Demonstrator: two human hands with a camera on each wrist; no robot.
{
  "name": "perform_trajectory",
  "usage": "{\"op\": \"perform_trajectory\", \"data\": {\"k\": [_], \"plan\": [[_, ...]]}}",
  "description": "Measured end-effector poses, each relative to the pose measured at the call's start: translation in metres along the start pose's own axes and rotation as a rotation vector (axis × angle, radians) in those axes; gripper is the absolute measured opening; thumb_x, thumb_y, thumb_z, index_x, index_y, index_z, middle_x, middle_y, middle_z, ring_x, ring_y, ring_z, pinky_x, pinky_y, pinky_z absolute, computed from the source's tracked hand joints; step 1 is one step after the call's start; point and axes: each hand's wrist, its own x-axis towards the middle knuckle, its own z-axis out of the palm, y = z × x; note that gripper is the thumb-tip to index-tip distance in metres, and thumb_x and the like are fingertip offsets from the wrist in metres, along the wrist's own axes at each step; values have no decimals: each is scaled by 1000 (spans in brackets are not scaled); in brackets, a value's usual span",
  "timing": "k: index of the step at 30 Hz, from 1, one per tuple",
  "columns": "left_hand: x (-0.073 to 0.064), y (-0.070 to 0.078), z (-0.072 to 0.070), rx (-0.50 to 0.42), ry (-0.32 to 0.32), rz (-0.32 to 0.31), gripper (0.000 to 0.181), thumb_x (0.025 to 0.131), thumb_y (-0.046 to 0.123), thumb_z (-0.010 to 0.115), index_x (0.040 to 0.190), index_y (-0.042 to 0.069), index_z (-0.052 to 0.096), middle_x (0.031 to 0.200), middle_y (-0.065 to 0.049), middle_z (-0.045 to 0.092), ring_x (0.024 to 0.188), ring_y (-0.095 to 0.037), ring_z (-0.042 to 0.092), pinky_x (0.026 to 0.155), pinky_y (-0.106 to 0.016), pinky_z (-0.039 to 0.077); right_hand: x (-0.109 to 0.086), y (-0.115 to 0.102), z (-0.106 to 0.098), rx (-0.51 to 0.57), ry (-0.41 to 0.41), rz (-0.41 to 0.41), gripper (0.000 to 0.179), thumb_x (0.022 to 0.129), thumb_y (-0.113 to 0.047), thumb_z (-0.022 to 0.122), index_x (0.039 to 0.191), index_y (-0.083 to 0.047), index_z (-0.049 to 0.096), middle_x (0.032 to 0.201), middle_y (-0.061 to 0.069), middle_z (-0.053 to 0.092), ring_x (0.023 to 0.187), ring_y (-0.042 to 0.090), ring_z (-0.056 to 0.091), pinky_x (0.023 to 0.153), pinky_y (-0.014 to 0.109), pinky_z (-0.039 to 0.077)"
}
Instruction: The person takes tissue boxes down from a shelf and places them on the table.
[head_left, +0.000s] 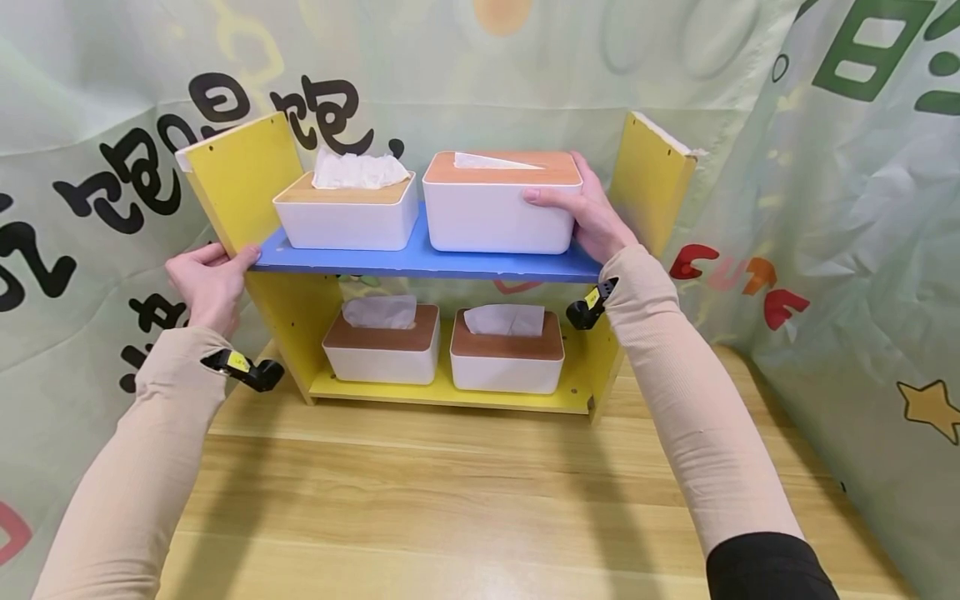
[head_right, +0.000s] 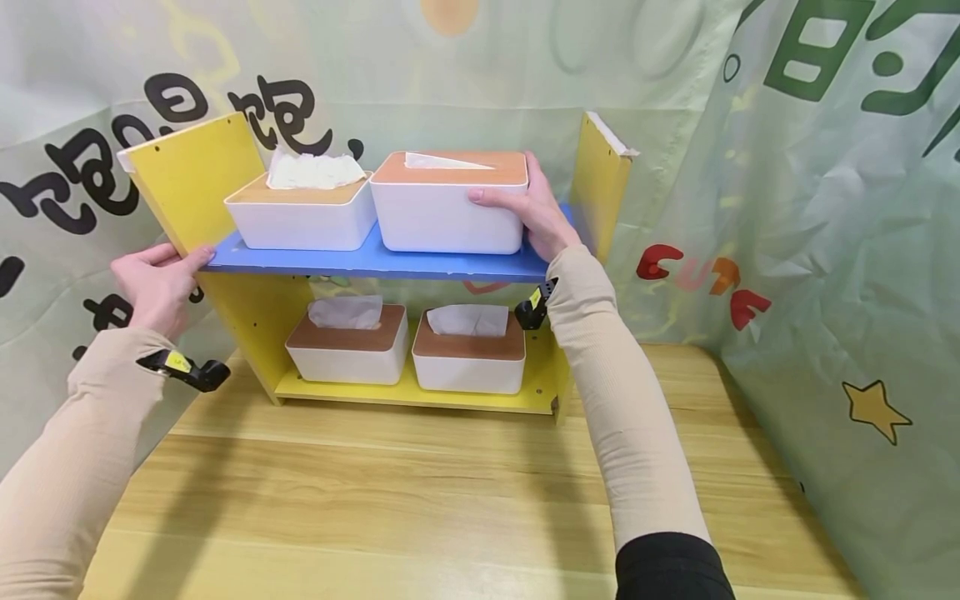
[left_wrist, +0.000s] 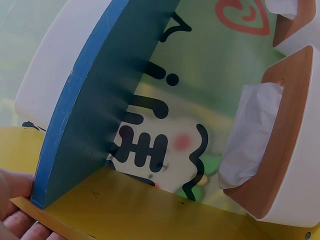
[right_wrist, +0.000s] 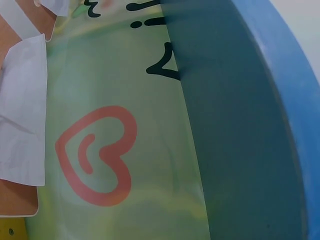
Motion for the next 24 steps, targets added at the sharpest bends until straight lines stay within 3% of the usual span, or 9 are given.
{"op": "perform_trajectory", "data": {"k": [6,15,24], "plan": [[0,0,0,-1,-1,-10,25,79,4,83,93,20,70,72,15,64,74,3,65,95,-18,54,0,-1,1,-2,0,-5,63,79,-11,77,132,-18,43,122,3,58,113,20,56,97,32,45],[0,-1,0,-24,1,-5,29,78,3,83,103,15,75,72,13,65,72,2,65,85,-13,53,1,-2,-1,-13,-2,-14,63,79,-11,78,132,-16,44,122,4,58,114,20,56,98,33,45],[0,-2,-1,-61,-9,-5,24,78,1,83,94,16,74,72,11,65,71,1,65,78,-12,52,0,-2,0,1,-1,-17,62,78,-9,77,130,-16,45,121,4,59,114,21,57,98,32,46]]}}
